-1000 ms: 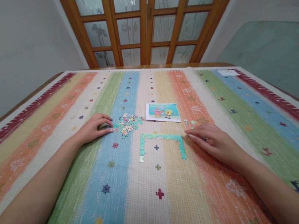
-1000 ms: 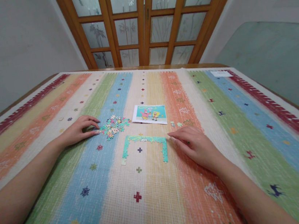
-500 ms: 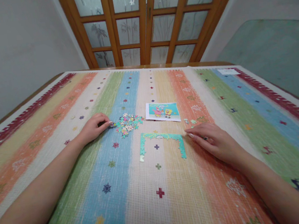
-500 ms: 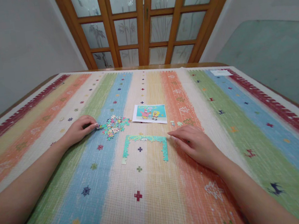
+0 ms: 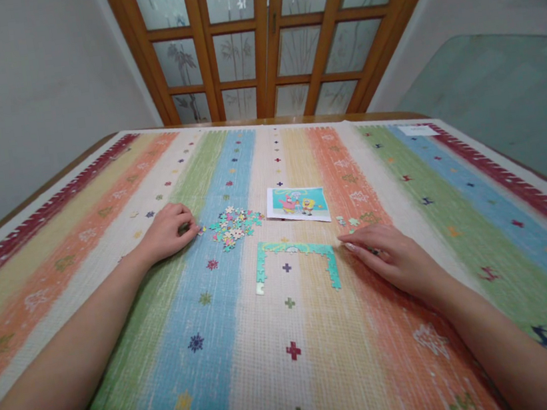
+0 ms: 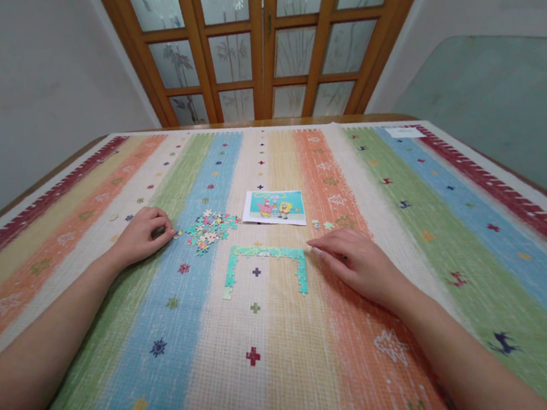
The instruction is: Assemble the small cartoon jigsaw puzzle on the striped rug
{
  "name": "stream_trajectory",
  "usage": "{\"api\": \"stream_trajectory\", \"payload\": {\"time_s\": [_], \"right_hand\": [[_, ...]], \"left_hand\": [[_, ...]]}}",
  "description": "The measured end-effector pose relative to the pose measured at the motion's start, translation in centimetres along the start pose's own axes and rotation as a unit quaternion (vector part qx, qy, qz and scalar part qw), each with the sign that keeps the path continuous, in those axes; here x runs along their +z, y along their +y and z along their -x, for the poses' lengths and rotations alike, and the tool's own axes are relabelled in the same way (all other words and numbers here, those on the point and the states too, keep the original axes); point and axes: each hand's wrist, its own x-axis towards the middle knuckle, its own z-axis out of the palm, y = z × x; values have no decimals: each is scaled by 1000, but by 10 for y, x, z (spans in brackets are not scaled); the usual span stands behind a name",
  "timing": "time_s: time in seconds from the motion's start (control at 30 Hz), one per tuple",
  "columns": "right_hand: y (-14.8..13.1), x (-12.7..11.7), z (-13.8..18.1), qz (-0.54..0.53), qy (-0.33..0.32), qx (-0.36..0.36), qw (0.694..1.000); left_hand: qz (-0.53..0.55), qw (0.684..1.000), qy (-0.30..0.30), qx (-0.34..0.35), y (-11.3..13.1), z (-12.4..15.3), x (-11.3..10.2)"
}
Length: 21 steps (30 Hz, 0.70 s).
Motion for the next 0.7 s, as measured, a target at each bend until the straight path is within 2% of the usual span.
{"api": "stream_trajectory", "payload": {"time_s": [0.17,0.33,0.7], "right_hand": [[1,0,0,-1,-5,-2,1000],[2,1,0,-1,-8,-2,1000],[1,2,0,-7,-2,3,1000]], "left_hand": [[-4,1000,18,10,10,0,0],[-9,999,-5,34,24,-2,8],[4,999,19,48,20,-5,14]]}}
